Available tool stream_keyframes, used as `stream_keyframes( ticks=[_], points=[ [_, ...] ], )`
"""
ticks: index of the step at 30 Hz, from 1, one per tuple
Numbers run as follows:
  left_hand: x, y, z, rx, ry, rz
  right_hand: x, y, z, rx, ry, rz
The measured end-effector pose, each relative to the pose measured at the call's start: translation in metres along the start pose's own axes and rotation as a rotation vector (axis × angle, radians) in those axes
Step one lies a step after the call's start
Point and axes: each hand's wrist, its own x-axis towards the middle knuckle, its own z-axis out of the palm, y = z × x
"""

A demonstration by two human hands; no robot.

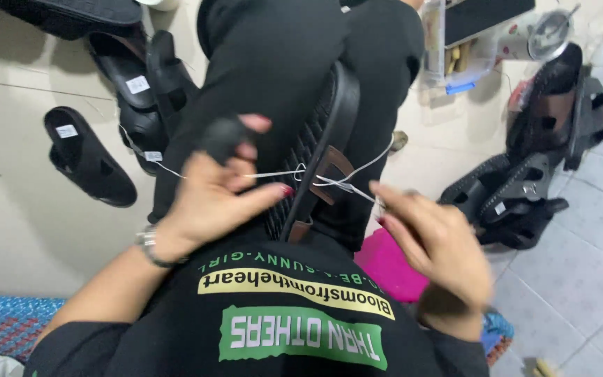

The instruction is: Hand-stitching the sole of a sandal to its upper part using a stitching awl and thread.

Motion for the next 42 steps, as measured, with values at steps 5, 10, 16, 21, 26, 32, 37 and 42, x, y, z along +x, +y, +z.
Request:
stream_keyframes(
  ticks=[5, 10, 16, 21, 26, 32, 37, 42],
  points=[
    [-0.004, -0.006, -0.005, -0.09, 0.023, -0.003, 0.028, 0.003, 0.058, 0.432, 0.423, -0.052],
    [0.004, 0.006, 0.016, 0.39, -0.245, 0.252, 0.048, -0.018, 0.045, 0.503, 0.367, -0.158],
    [0.011, 0.002, 0.034, 0.488, -0.17, 0.272, 0.037, 0.071, 0.061, 1.39, 0.115, -0.089],
    [0.008, 0.015, 0.019, 0.426, -0.231, 0.235, 0.065, 0.001, -0.022, 0.646, -0.225, -0.412],
    [0.005, 0.006, 0.006, 0.309, -0.23, 0.242, 0.061, -0.018, -0.029, -0.464, -0.231, -0.214],
    [-0.001, -0.014, 0.002, 0.201, 0.018, 0.233, 0.054, 0.01, 0.033, -0.341, 0.209, -0.357],
    [-0.002, -0.004, -0.001, 0.389, 0.123, 0.415, 0.046, 0.028, 0.042, -0.025, 0.617, -0.096],
    [0.003, -0.005, 0.002, 0.323, 0.059, 0.351, 0.042, 0.01, 0.006, 0.183, 0.326, -0.05]
  ],
)
